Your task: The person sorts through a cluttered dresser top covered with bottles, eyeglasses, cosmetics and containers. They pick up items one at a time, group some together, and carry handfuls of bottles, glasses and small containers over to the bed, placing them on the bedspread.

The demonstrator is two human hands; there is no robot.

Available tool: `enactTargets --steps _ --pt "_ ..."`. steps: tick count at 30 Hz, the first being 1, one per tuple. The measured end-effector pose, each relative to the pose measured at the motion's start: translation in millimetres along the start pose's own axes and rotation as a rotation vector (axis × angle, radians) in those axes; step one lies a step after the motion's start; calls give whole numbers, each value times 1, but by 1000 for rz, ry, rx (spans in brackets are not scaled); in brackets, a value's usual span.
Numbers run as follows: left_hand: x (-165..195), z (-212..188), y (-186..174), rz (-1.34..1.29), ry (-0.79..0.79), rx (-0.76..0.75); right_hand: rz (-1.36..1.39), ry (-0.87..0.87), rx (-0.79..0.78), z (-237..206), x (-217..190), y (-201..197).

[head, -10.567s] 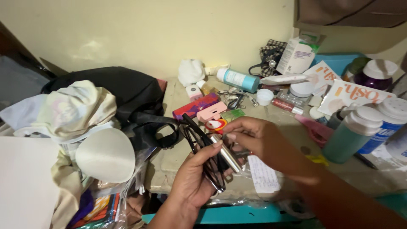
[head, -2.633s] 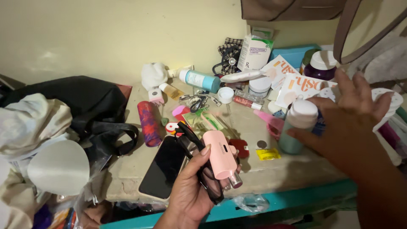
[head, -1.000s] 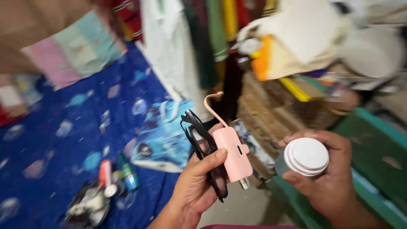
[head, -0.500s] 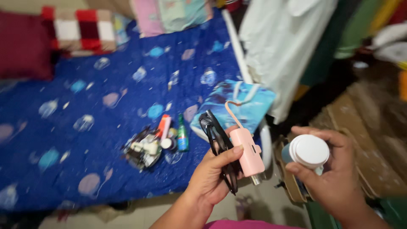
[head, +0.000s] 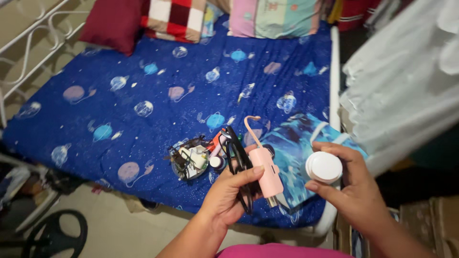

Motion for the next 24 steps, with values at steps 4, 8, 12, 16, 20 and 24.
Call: enactTargets --steps 4,8,12,16,20,24 --pt "17 13 -20 -15 77 112 14 53 -96 32 27 13" --pt "48 26 -43 -3 165 175 45 -24 -144 66 47 31" --pt "81 38 -69 14 245 229 29 -67 -146 95 65 56" --pt "115 55 -97 50 235 249 -39 -2 -153 125 88 89" --pt "152 78 -135 102 192 347 5 63 -154 154 114 134" --pt "194 105 -168 137 176 322 -189 114 -71 183 139 181"
Point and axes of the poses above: each hand's wrist, its own z-axis towards the middle knuckle, its own y-axis out of the palm, x = y × z, the point moved 5 cm from there along z, towards the middle knuckle, and after that the axes turned 11 degrees about -z, right-handed, at the moved point
